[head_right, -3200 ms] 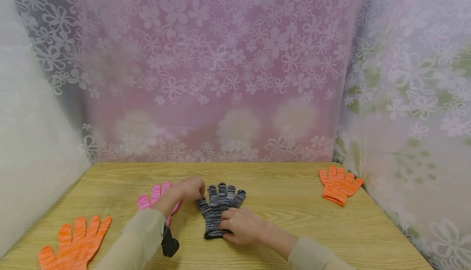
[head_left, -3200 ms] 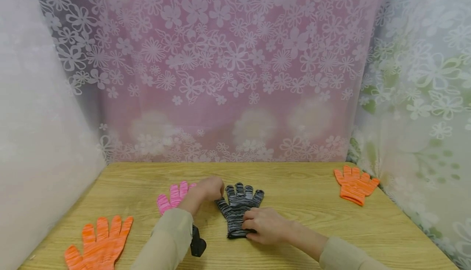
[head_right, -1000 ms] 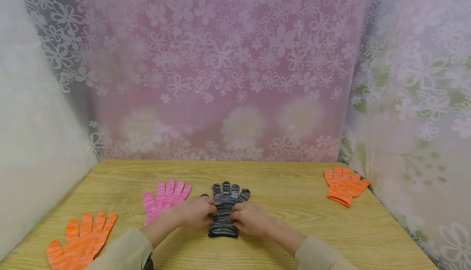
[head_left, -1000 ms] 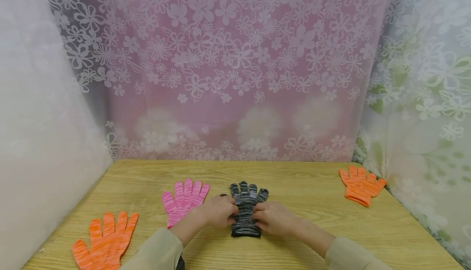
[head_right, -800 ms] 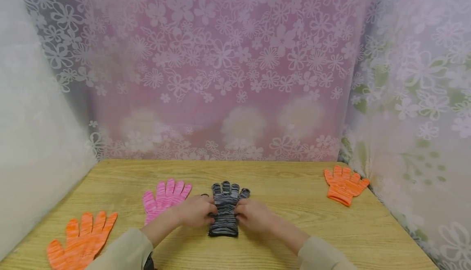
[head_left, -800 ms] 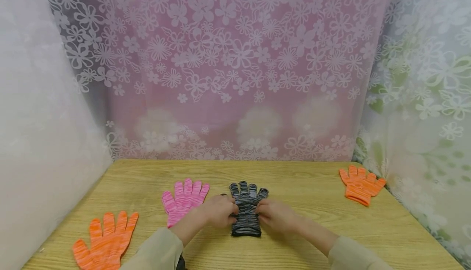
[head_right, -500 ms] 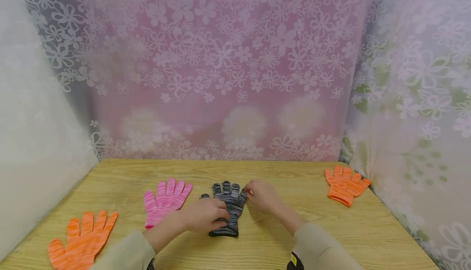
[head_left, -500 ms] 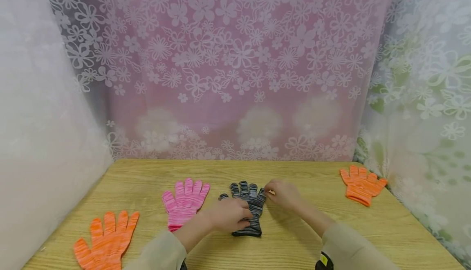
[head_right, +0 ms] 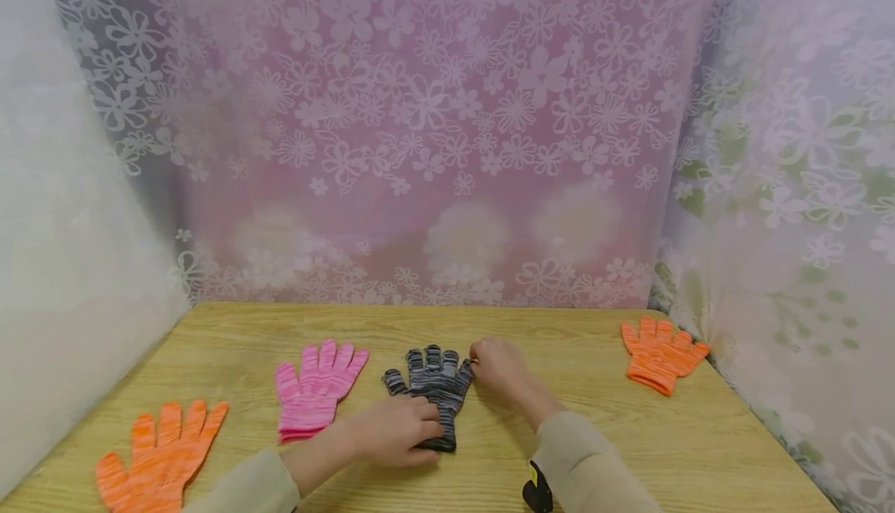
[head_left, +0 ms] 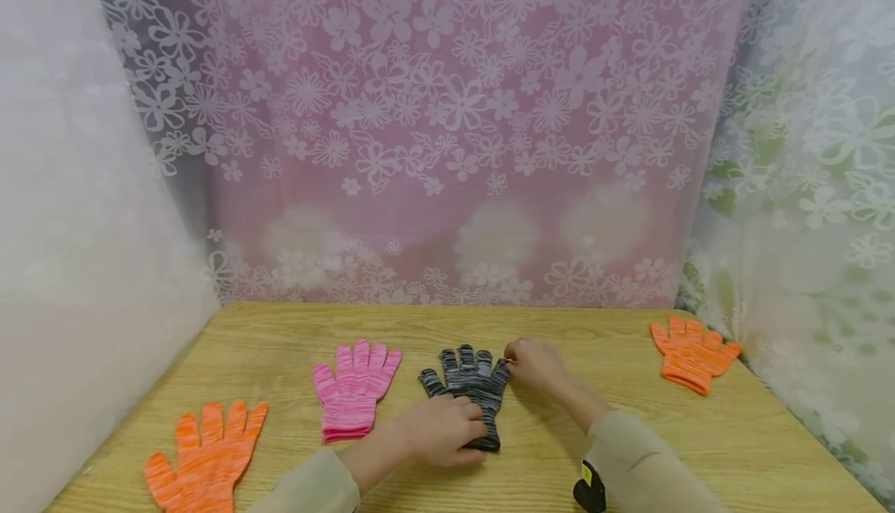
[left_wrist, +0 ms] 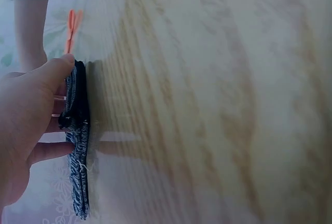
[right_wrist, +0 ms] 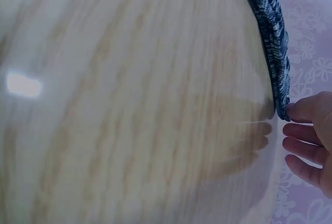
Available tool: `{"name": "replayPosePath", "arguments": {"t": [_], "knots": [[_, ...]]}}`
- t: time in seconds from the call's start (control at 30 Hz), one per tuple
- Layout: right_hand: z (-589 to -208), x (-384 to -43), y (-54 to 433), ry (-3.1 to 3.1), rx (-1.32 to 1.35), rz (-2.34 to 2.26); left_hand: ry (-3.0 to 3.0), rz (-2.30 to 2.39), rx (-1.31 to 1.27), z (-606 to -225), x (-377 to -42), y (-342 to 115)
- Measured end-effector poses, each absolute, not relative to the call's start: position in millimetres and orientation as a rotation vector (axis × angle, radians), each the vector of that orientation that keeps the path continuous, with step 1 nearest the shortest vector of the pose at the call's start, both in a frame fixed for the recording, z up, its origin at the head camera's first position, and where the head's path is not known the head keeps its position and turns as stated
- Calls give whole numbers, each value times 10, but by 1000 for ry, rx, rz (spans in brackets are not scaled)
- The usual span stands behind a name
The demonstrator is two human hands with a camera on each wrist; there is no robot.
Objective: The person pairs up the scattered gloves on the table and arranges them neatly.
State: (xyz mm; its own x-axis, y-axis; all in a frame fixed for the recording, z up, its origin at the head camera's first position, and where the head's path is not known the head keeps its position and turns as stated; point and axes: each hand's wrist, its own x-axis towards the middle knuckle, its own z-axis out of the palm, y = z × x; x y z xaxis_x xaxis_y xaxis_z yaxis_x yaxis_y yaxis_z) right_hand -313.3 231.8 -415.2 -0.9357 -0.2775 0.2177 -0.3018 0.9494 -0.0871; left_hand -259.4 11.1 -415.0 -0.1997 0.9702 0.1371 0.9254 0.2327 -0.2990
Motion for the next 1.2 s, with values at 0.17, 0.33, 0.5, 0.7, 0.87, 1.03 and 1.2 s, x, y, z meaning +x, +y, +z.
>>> {"name": "replayPosePath", "arguments": {"t": [0.17, 0.33, 0.5, 0.7, 0.87, 1.03, 1.2], "knots": [[-4202, -3154, 2329, -2833, 470, 192, -2150, 241, -1751, -4164, -2588, 107], [-4221, -3166, 2334, -2794, 489, 196, -2129, 262, -1737, -4170, -2580, 97], [-4212, -3155, 2332, -2794, 483, 233, -2140, 265, -1747, -4180, -2560, 85], [-4193, -3150, 2302, -2797, 438, 273, -2131, 250, -1780, -4214, -2544, 74], [-4207, -3179, 2274, -2809, 420, 255, -2110, 259, -1800, -4216, -2543, 68], [-4258, -3217, 2254, -2801, 457, 207, -2111, 271, -1810, -4216, -2545, 55], [-4269, -3210, 2261, -2773, 461, 197, -2130, 241, -1801, -4217, -2545, 50]]}}
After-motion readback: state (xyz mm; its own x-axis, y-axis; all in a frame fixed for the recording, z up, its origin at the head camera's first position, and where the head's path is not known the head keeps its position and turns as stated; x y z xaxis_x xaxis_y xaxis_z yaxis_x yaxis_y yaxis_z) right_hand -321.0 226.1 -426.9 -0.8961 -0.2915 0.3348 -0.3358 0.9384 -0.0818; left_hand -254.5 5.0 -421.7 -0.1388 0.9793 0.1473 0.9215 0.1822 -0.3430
